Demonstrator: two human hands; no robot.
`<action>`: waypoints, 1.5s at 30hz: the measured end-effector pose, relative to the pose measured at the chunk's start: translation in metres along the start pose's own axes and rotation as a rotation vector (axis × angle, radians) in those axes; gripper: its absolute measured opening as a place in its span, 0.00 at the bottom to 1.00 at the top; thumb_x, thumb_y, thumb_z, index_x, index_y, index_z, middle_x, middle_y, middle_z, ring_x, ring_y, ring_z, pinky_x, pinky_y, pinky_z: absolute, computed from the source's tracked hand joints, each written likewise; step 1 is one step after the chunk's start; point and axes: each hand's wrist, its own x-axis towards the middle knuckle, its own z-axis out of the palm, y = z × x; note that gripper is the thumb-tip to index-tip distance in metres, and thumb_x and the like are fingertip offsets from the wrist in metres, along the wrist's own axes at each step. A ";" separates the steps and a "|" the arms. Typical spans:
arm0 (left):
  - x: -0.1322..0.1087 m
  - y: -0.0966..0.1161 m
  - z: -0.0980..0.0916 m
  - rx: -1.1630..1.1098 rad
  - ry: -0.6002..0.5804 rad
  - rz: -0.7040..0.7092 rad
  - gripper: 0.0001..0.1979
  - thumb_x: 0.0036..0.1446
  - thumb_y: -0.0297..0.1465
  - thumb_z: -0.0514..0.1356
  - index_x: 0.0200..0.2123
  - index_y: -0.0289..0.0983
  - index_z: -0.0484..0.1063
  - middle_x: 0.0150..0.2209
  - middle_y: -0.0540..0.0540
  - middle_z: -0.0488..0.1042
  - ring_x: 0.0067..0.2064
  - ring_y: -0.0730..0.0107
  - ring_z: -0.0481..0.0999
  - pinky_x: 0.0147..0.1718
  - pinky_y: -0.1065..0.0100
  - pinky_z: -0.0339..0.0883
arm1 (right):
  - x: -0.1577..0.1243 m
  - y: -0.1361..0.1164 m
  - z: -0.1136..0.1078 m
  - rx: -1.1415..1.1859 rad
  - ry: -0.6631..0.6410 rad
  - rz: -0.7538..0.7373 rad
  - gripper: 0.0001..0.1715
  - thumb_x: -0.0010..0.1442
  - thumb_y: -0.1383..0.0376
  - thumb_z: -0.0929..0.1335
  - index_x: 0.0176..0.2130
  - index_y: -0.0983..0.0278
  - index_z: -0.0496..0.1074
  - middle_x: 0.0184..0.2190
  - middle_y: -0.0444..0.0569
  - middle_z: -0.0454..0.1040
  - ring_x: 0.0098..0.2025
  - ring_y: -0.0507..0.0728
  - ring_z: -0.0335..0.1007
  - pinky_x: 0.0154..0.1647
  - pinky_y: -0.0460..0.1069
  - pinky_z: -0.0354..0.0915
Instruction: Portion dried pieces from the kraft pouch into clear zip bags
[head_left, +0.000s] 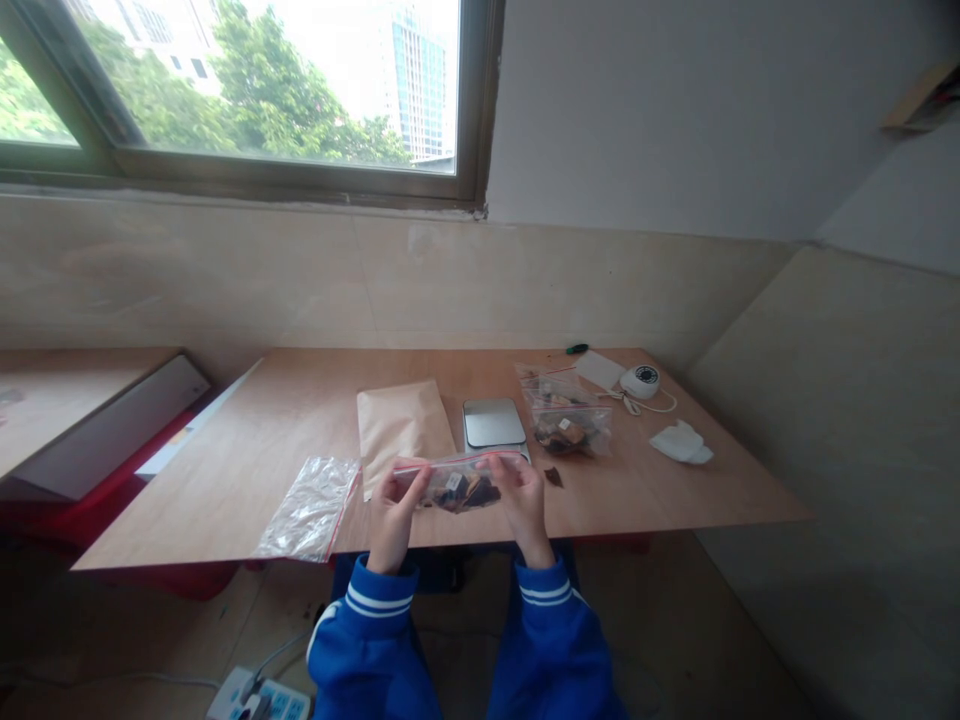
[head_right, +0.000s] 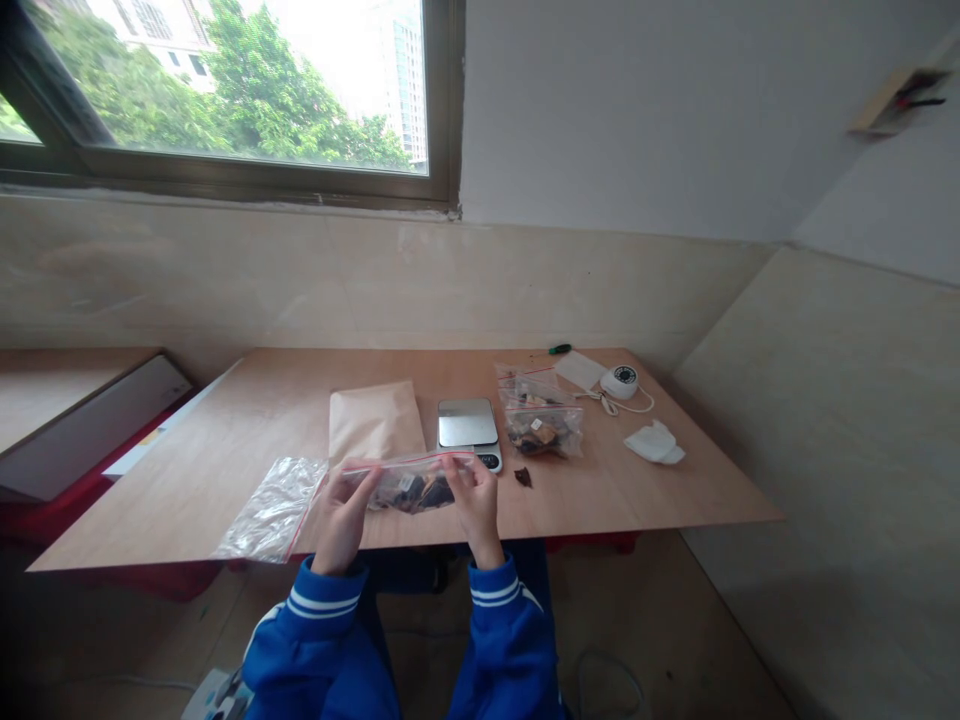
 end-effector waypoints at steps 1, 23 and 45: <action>0.000 0.001 0.000 0.011 0.009 -0.013 0.11 0.49 0.38 0.64 0.29 0.36 0.73 0.28 0.48 0.74 0.33 0.67 0.74 0.34 0.69 0.69 | 0.000 0.000 0.000 -0.012 0.005 -0.007 0.15 0.56 0.54 0.68 0.30 0.63 0.74 0.28 0.49 0.79 0.35 0.57 0.75 0.40 0.52 0.70; -0.003 0.008 -0.005 -0.095 -0.166 0.019 0.14 0.50 0.39 0.63 0.36 0.36 0.73 0.37 0.43 0.74 0.43 0.59 0.75 0.42 0.63 0.70 | 0.001 0.005 -0.001 0.188 -0.084 0.114 0.16 0.53 0.53 0.71 0.32 0.64 0.75 0.30 0.50 0.80 0.35 0.58 0.76 0.41 0.53 0.71; 0.001 0.016 -0.005 0.125 -0.107 -0.036 0.10 0.47 0.38 0.66 0.29 0.36 0.77 0.31 0.46 0.77 0.35 0.64 0.76 0.34 0.68 0.71 | -0.002 0.000 0.004 0.086 -0.115 0.088 0.15 0.50 0.55 0.72 0.30 0.64 0.77 0.30 0.49 0.79 0.35 0.58 0.76 0.39 0.53 0.72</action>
